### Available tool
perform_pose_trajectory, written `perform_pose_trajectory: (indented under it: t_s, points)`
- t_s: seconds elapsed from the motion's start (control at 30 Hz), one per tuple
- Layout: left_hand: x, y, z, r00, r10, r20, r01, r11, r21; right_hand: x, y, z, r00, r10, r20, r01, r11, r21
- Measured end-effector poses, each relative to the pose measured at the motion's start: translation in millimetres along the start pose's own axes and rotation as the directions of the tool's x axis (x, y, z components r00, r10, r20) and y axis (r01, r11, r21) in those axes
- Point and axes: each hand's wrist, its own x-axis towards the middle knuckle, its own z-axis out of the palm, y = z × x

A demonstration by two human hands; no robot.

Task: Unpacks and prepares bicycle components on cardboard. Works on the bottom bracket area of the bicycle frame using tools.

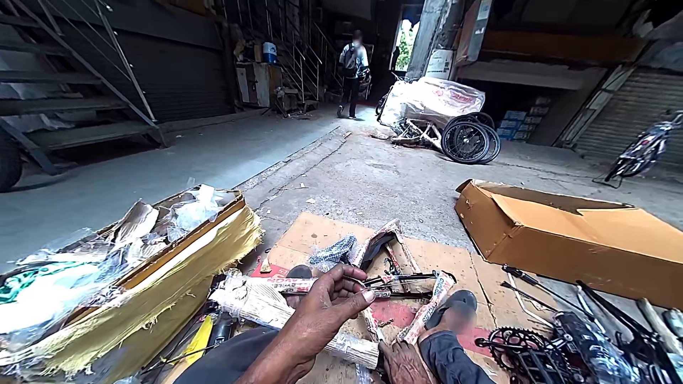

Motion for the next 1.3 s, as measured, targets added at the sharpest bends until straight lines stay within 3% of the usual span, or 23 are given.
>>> perform_pose_trajectory:
  t_s: [0.17,0.23,0.37,0.53,0.7,0.73,0.83,0.9,1.07,1.1,1.2,1.3]
  points:
    - [0,0,2,1.000,-0.009,0.024,0.009,1.000,-0.002,6,-6,0,0.962,0.263,0.069,-0.272,0.941,0.200]
    - [0,-2,1,1.000,-0.002,0.026,0.002,1.000,-0.004,4,-4,-7,0.972,0.215,0.095,-0.228,0.961,0.159]
    - [0,-1,-1,0.999,0.018,0.032,-0.018,1.000,-0.009,-2,-2,-4,1.000,-0.006,-0.005,0.006,1.000,0.020]
    - [0,-1,2,1.000,-0.003,0.030,0.003,1.000,-0.021,6,-8,-9,0.959,0.265,0.098,-0.278,0.947,0.161]
    - [0,0,-1,1.000,0.012,0.029,-0.012,1.000,-0.016,-4,2,-3,0.997,-0.074,-0.032,0.075,0.997,0.030]
    - [0,-1,0,0.999,0.010,0.030,-0.009,1.000,-0.010,-4,3,0,0.997,-0.072,-0.041,0.074,0.996,0.046]
    - [-1,-2,4,0.999,-0.004,0.044,0.004,1.000,-0.009,2,-4,0,0.985,0.164,0.046,-0.169,0.974,0.154]
    - [0,-2,3,0.999,-0.003,0.042,0.004,1.000,-0.011,6,-7,-3,0.966,0.244,0.089,-0.256,0.949,0.185]
    - [1,-3,2,1.000,-0.001,0.025,0.001,1.000,-0.001,-1,1,1,0.999,-0.047,-0.019,0.048,0.998,0.028]
    - [1,-3,4,1.000,-0.004,0.029,0.004,1.000,-0.004,-1,1,1,1.000,-0.030,-0.006,0.030,0.999,0.040]
    - [0,-5,7,0.999,-0.024,0.042,0.024,1.000,-0.004,2,-5,-1,0.973,0.224,0.052,-0.229,0.958,0.173]
    - [0,-6,6,0.999,-0.019,0.035,0.019,1.000,-0.006,1,-5,0,0.973,0.225,0.053,-0.231,0.956,0.181]
